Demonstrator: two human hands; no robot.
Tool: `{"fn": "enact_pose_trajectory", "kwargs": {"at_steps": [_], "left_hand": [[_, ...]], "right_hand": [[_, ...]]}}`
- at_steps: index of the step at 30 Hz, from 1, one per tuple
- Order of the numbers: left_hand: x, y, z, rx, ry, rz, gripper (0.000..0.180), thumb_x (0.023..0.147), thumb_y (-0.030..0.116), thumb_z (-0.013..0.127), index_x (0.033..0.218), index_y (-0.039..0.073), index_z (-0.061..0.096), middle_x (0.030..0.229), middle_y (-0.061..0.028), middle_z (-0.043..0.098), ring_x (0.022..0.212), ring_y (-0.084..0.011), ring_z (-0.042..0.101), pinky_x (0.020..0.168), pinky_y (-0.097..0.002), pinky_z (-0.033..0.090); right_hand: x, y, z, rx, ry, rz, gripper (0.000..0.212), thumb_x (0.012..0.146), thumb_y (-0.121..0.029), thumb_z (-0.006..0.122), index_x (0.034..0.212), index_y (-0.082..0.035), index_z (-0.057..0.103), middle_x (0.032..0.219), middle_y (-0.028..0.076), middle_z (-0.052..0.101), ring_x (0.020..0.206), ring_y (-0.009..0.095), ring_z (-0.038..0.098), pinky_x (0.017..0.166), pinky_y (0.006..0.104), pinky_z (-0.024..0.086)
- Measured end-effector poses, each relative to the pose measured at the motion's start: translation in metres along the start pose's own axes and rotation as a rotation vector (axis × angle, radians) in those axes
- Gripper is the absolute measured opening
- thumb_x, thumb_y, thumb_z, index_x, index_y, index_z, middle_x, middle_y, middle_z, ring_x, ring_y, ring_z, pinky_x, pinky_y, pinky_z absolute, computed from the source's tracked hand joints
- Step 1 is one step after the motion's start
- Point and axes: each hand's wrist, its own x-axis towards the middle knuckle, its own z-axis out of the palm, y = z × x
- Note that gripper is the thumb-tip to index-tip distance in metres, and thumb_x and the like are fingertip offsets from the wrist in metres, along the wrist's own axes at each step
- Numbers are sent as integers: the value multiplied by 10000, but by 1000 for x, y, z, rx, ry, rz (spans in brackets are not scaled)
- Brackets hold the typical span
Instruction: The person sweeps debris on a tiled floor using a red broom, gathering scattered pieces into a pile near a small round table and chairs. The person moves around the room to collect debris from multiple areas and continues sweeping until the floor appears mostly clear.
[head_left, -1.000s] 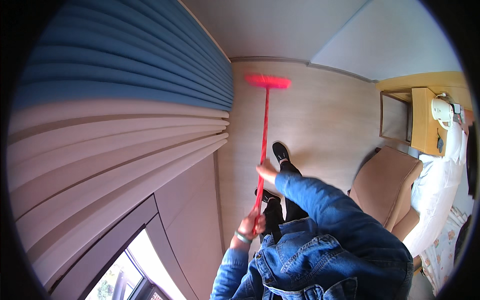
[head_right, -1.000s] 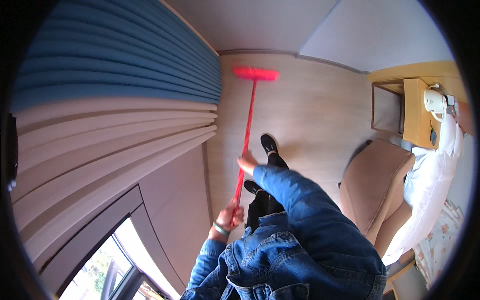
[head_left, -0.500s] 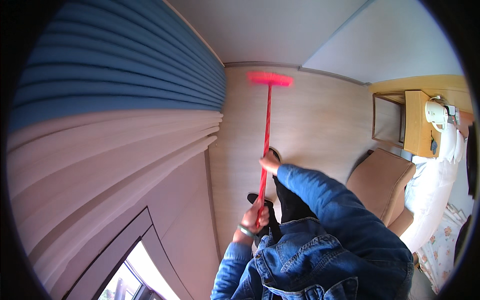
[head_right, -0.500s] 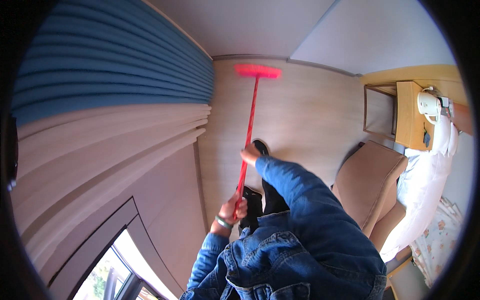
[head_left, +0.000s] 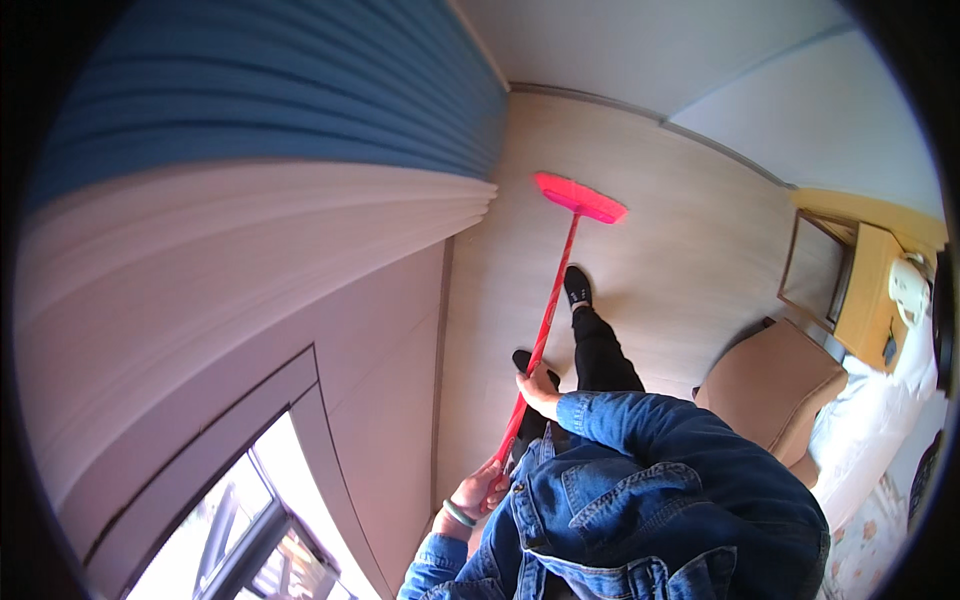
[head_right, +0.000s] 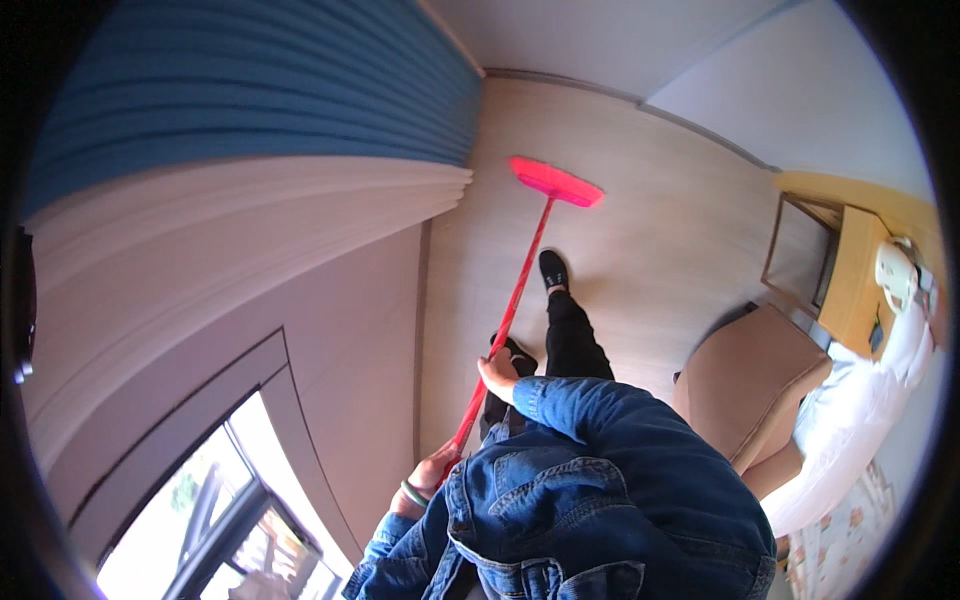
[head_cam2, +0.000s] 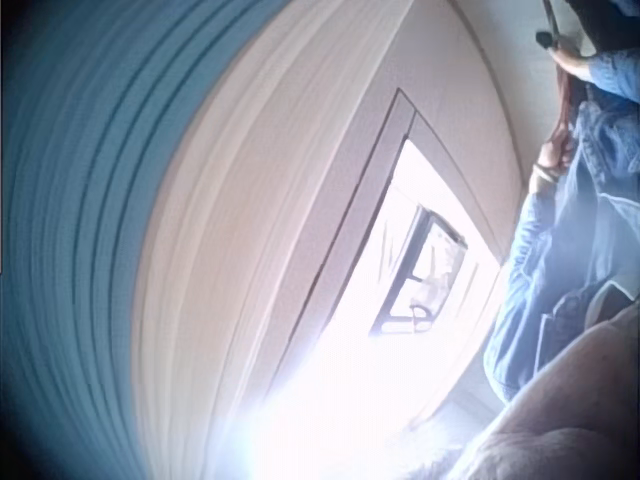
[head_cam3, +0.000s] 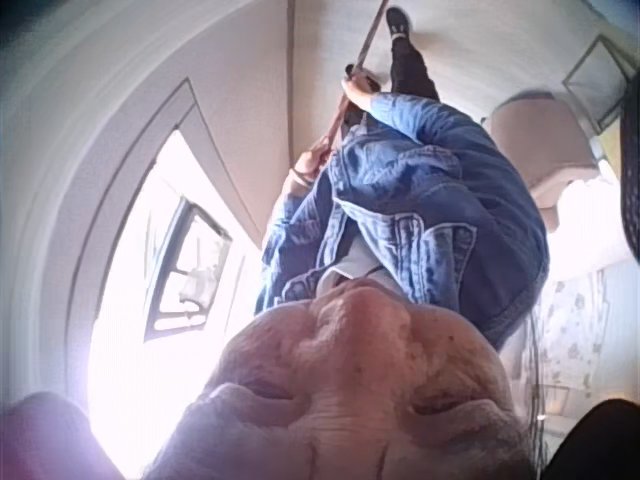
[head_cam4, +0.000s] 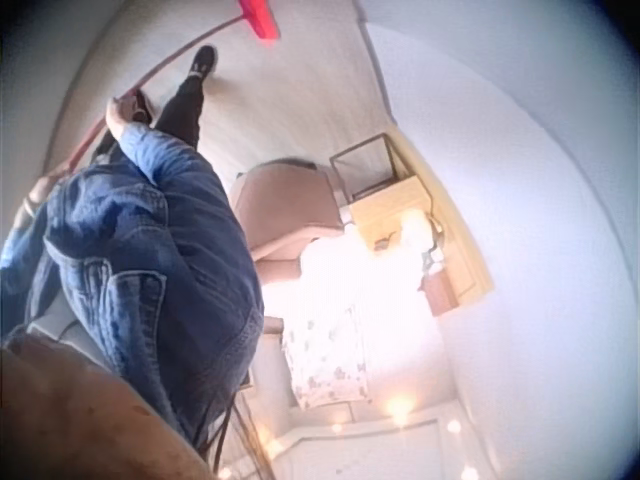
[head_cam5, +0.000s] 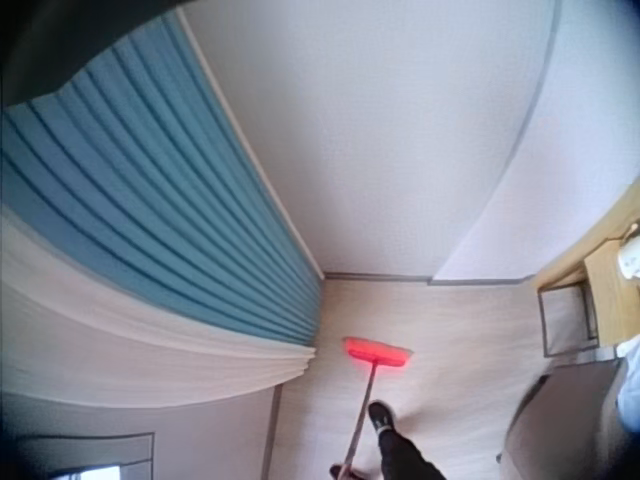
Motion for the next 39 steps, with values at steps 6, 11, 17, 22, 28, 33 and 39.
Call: {"fn": "enact_pose_trajectory", "kwargs": {"at_steps": [6,11,17,22,28,33,39], "left_hand": [[37,21,23,-39,-125,82,234,1027,288,438,1235,182,454,652,2,428,451,-71,352,378,-200,257],[93,48,39,-141,-257,152,156,1027,303,440,1072,156,470,656,5,408,464,-64,313,390,-198,247],[85,0,-43,-304,-292,213,149,1032,290,427,1041,147,471,650,-6,423,456,-68,318,389,-197,245],[64,-77,-136,-443,-230,243,166,1038,283,406,1070,135,473,650,-21,460,441,-68,333,380,-195,249],[37,-177,-211,-481,-143,217,221,1025,331,439,981,120,490,605,-12,446,425,-70,332,368,-202,270],[-3,-262,-237,-617,-30,115,181,1031,293,424,1145,174,498,629,5,465,421,-61,350,354,-188,276],[-38,-284,-230,-575,-155,256,300,1034,295,414,1327,236,440,641,13,443,441,-63,353,366,-184,282]], "right_hand": [[53,-16,-33,119,85,-14,460,868,-262,569,1086,116,425,968,307,606,927,415,628,755,471,512],[127,-51,-73,-23,76,-129,518,849,-246,577,1126,169,438,985,300,632,909,359,654,734,415,528],[108,-31,11,-204,32,-27,652,870,-312,562,1246,164,325,1237,366,518,1133,455,560,967,448,467],[52,24,113,-381,-28,-23,676,891,-307,537,1331,125,260,1290,333,506,1179,447,533,1023,453,420],[-25,108,176,-449,-97,-35,595,879,-261,594,1294,78,334,1255,298,525,1172,397,545,1001,428,441],[-112,163,206,-510,-233,87,650,873,-277,597,1317,94,301,1262,299,502,1151,372,561,937,416,488],[-143,162,196,-452,-372,109,573,838,-269,606,1223,95,388,1215,300,542,1150,393,556,943,412,481]]}}
